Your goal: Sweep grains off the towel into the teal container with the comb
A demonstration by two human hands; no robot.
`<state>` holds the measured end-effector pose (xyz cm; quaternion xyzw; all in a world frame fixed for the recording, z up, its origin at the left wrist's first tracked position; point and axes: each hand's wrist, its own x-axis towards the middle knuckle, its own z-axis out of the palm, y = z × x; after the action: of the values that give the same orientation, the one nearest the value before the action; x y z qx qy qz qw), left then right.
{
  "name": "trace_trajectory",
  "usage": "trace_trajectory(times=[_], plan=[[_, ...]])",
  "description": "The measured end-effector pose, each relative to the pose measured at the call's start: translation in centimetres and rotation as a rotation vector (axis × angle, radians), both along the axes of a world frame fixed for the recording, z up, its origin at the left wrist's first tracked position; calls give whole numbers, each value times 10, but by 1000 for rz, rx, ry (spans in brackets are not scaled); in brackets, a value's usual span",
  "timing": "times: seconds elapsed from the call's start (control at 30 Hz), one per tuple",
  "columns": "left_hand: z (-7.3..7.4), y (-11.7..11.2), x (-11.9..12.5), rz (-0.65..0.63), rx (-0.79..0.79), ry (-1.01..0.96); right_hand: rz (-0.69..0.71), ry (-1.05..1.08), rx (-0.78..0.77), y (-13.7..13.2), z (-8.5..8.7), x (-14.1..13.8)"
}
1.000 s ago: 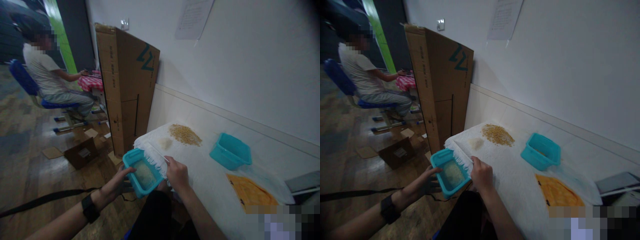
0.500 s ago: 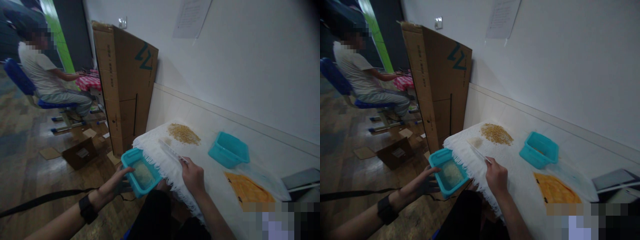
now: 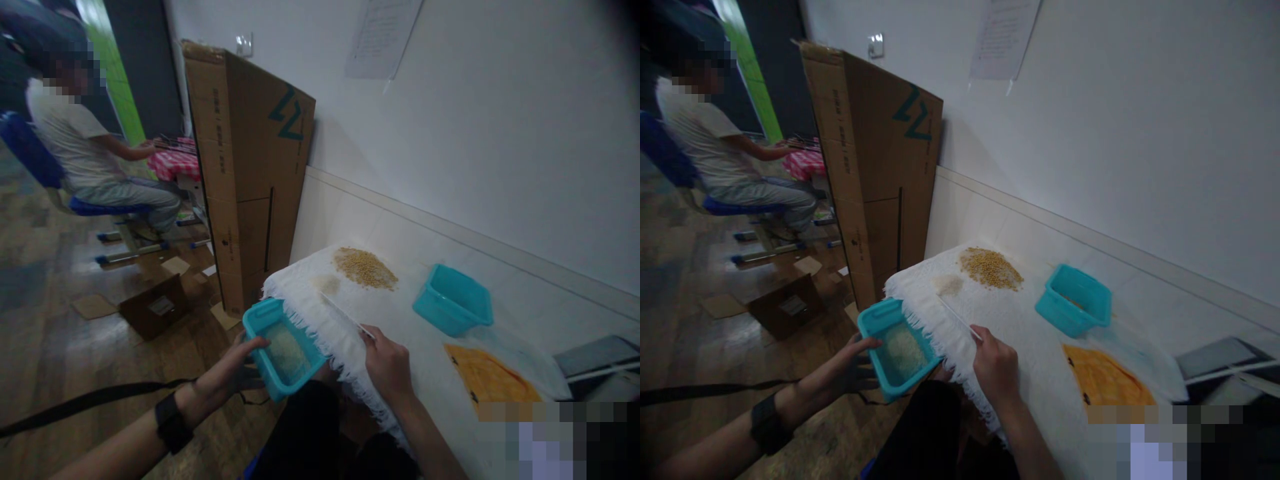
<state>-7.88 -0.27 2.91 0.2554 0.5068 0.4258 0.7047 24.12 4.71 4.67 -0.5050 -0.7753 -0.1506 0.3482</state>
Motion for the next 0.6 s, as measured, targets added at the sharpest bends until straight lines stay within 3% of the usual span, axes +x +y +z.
trace_trajectory(times=[0.13,0.33,0.6], plan=[[2,-1,0,3,-7,12,16,34,22,-10,2,-6],[1,-4,1,11,0,23,-43,-9,119,-4,9,-17],[6,-6,1,8,10,8,90,-67,153,-33,8,-34]])
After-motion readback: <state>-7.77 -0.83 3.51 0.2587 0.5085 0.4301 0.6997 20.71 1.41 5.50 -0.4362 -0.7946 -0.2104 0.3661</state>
